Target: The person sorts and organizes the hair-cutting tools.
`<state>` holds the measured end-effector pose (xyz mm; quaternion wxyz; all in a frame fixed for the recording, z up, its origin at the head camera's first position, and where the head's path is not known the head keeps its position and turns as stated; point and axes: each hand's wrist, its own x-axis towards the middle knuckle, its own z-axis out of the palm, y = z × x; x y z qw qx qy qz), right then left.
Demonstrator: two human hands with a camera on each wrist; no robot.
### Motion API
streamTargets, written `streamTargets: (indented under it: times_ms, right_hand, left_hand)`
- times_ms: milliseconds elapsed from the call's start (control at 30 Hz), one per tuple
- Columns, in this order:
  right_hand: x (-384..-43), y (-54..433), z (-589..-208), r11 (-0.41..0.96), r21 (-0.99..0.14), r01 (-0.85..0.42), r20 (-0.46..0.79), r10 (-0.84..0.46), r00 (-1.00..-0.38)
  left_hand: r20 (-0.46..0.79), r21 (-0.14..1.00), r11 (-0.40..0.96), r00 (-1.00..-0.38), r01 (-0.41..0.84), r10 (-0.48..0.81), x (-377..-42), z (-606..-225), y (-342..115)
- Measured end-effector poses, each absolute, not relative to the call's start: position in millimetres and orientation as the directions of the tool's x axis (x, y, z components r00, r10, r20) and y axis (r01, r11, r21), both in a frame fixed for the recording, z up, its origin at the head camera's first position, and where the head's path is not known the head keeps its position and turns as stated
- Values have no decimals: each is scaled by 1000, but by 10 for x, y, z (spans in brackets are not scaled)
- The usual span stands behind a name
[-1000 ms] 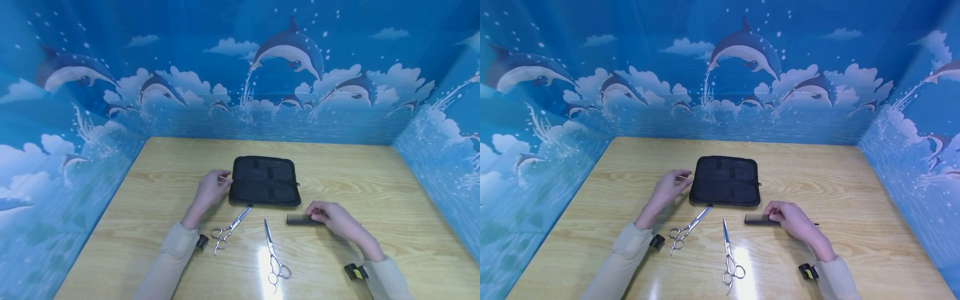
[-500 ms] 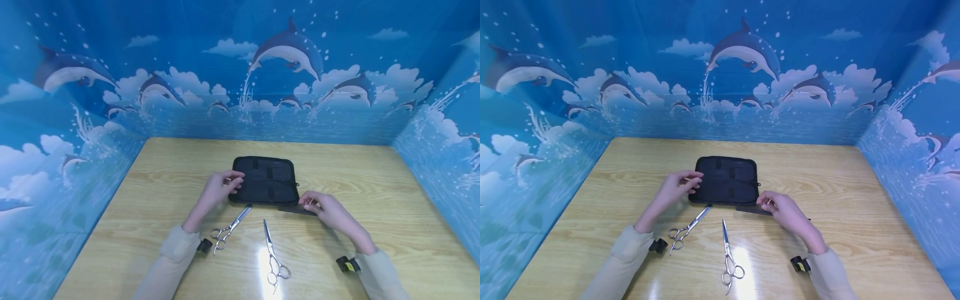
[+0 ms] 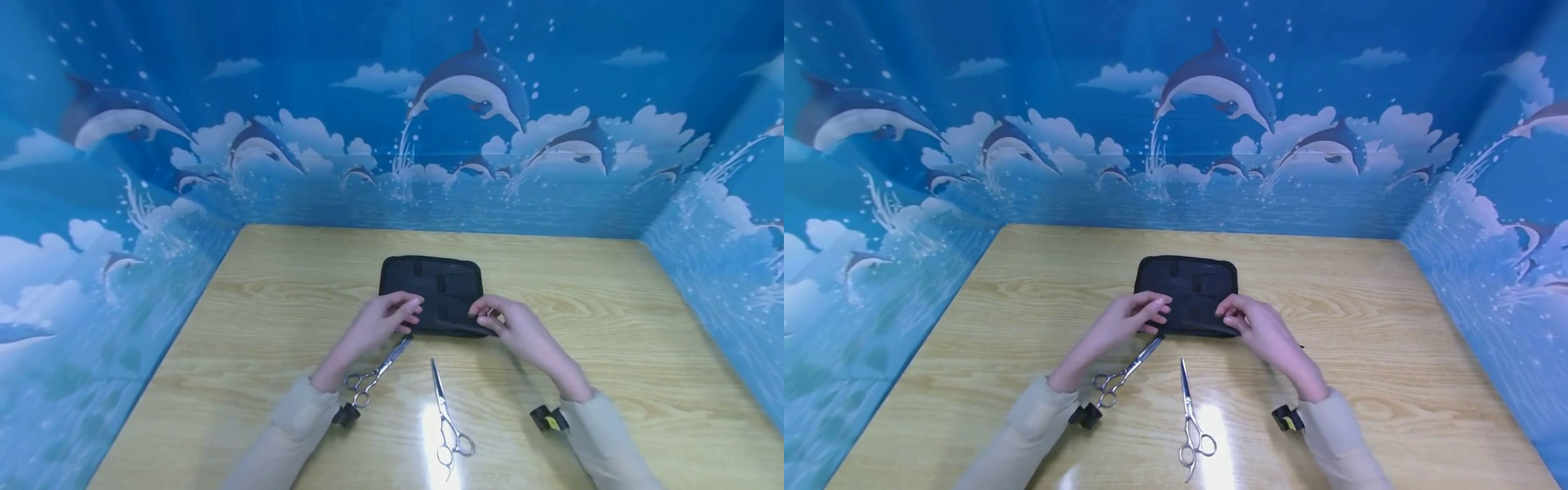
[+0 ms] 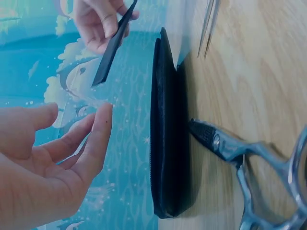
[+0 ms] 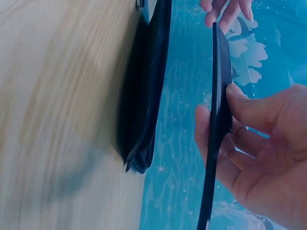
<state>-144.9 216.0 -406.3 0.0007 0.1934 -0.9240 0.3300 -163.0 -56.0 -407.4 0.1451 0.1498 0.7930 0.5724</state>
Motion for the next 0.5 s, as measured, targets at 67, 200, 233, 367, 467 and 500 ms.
streamTargets:
  times_ms: [67, 200, 233, 367, 467, 500]
  right_hand:
    - [-1458, 2122, -4051, 689, -632, -356, 136, -354, -925]
    - [-1469, 2045, -4030, 670, -650, -358, 145, -353, -924]
    - [-1472, 2026, -4025, 668, -652, -360, 150, -352, -924]
    - [-1489, 1971, -4025, 659, -663, -356, 165, -335, -928]
    - [-1497, 1942, -4030, 643, -679, -353, 176, -324, -930]
    - [-1498, 1935, -4031, 638, -686, -351, 175, -323, -930]
  left_hand:
    - [-67, 955, 292, -908, 62, 413, -1618, -4080, -539]
    - [-72, 959, 277, -905, 52, 418, -1601, -4094, -500]
    - [-75, 959, 279, -906, 49, 417, -1596, -4093, -492]
    - [-77, 963, 267, -907, 40, 414, -1582, -4094, -475]
    - [-73, 970, 243, -908, 32, 412, -1577, -4098, -473]
    - [-73, 972, 235, -909, 28, 410, -1575, -4097, -472]
